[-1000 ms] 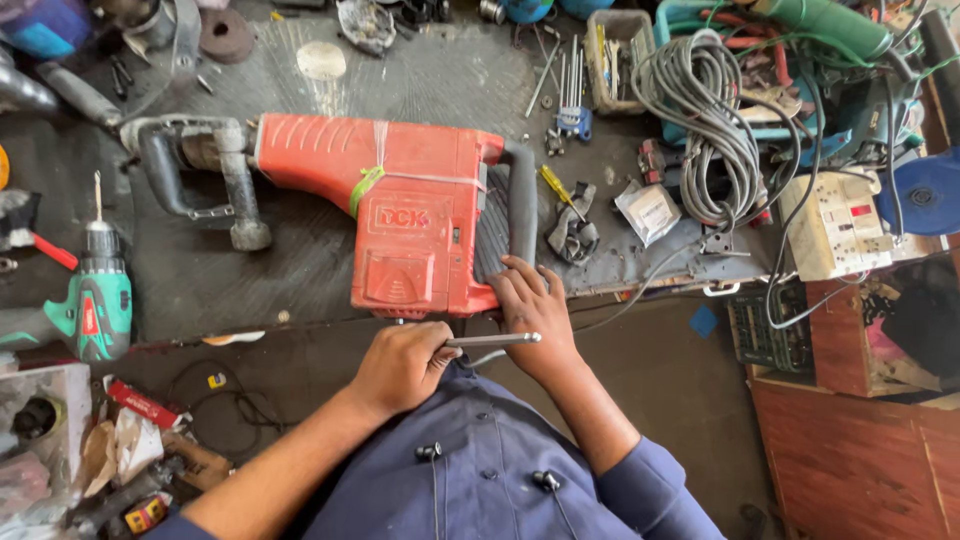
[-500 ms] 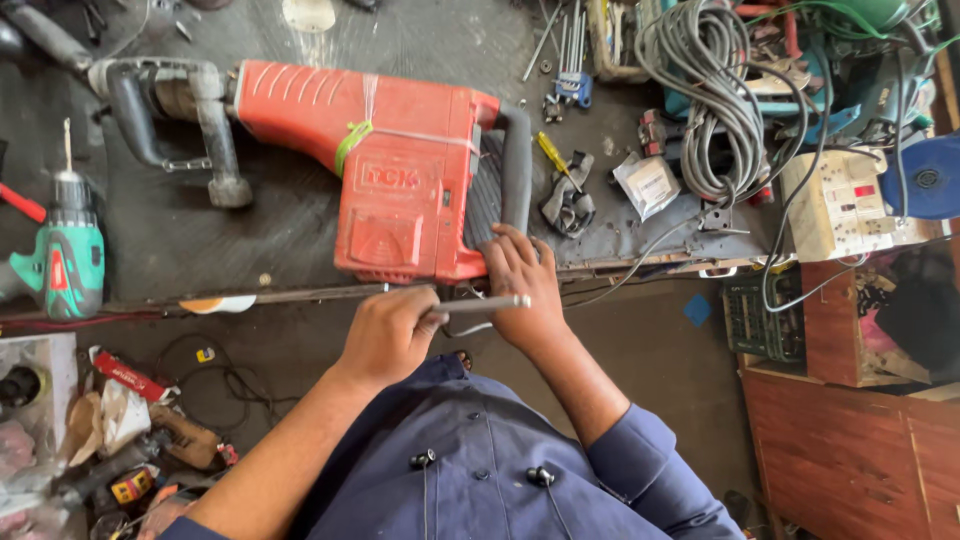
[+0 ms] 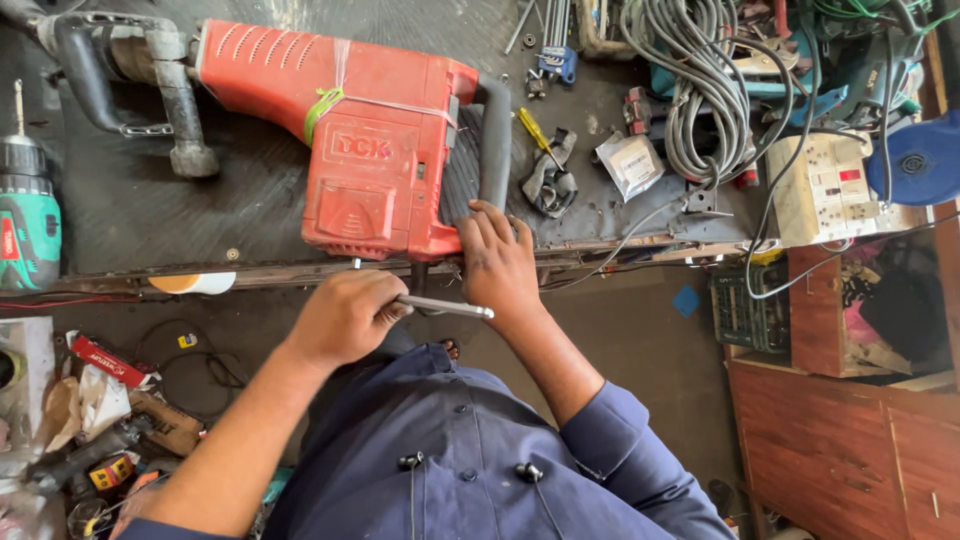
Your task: The person works on a red demolition hammer at a cluttered workbench. They pick up a cordless drill, use a wrench on the tool's housing, reposition the demolition hammer repeatedly, plug in its power cord, and press its switch while holding the handles, appearing to test or repair the machine.
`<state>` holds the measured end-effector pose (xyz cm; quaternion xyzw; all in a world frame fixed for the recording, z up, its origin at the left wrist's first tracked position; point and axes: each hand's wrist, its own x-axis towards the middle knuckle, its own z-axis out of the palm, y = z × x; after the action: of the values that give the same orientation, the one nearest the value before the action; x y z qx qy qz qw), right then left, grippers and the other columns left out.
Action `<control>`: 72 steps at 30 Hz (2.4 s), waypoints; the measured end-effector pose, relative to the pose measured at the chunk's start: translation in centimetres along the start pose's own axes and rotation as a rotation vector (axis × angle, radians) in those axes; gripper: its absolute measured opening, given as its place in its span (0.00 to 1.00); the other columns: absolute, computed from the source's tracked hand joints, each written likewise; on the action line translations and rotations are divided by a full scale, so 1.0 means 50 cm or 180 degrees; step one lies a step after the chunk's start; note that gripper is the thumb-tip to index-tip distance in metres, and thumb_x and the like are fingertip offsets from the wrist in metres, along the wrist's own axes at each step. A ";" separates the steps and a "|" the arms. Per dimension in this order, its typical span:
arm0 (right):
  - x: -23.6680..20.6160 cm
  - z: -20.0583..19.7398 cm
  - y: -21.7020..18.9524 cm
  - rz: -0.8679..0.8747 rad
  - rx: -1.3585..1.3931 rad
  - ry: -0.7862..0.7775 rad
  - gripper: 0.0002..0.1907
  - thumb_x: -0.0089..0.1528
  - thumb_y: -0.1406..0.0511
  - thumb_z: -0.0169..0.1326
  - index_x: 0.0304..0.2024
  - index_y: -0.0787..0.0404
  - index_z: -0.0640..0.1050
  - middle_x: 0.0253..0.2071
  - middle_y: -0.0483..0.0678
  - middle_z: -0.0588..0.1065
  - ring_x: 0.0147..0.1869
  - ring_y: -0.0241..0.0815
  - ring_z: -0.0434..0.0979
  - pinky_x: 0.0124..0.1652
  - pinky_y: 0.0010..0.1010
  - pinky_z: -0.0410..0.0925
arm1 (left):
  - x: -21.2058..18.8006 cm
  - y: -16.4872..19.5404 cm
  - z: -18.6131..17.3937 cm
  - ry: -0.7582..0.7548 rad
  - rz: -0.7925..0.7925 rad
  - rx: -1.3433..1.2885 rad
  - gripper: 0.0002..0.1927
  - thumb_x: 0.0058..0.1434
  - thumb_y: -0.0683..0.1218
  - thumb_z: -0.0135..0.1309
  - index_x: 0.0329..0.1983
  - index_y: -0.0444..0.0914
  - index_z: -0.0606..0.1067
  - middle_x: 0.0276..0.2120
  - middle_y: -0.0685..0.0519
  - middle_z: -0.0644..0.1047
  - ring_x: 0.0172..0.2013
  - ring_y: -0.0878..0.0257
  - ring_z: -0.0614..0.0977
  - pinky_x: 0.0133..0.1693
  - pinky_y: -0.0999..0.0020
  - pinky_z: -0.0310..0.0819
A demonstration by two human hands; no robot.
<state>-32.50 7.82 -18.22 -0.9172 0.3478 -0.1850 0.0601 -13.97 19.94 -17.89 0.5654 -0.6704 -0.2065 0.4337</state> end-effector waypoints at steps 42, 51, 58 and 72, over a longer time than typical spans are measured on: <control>-0.060 -0.117 0.073 0.0148 0.1479 -0.0227 0.27 0.62 0.64 0.61 0.63 0.62 0.72 0.65 0.57 0.71 0.72 0.58 0.66 0.65 0.46 0.62 | 0.532 -0.007 -0.122 -0.0305 0.0212 0.1430 0.18 0.71 0.54 0.52 0.47 0.36 0.81 0.46 0.36 0.80 0.48 0.38 0.78 0.49 0.43 0.71; -0.004 -0.220 0.283 0.1822 0.0396 0.1062 0.16 0.60 0.66 0.63 0.49 0.65 0.79 0.45 0.56 0.78 0.41 0.55 0.76 0.43 0.41 0.70 | 0.546 -0.026 -0.092 -0.0707 -0.0472 0.1903 0.27 0.75 0.63 0.42 0.38 0.40 0.82 0.34 0.40 0.82 0.36 0.40 0.83 0.40 0.44 0.75; 0.253 -0.342 0.479 0.1046 -0.0669 0.1362 0.11 0.66 0.61 0.64 0.40 0.64 0.84 0.40 0.58 0.80 0.45 0.61 0.79 0.46 0.49 0.71 | 0.534 -0.046 -0.081 0.0106 0.0083 0.1494 0.13 0.72 0.52 0.54 0.39 0.39 0.81 0.38 0.46 0.81 0.42 0.44 0.81 0.46 0.48 0.71; 0.046 -0.448 0.857 0.2666 0.2664 0.0972 0.14 0.69 0.62 0.61 0.37 0.68 0.79 0.28 0.42 0.73 0.27 0.31 0.66 0.29 0.27 0.61 | 0.157 -0.086 -0.007 0.1453 -0.2036 -0.0492 0.28 0.75 0.54 0.54 0.71 0.34 0.69 0.57 0.49 0.76 0.55 0.56 0.79 0.61 0.57 0.68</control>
<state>-65.84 -25.46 -7.06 -0.5641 0.5813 -0.3960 0.4325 -11.07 11.46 -18.28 0.7427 -0.3295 -0.2500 0.5266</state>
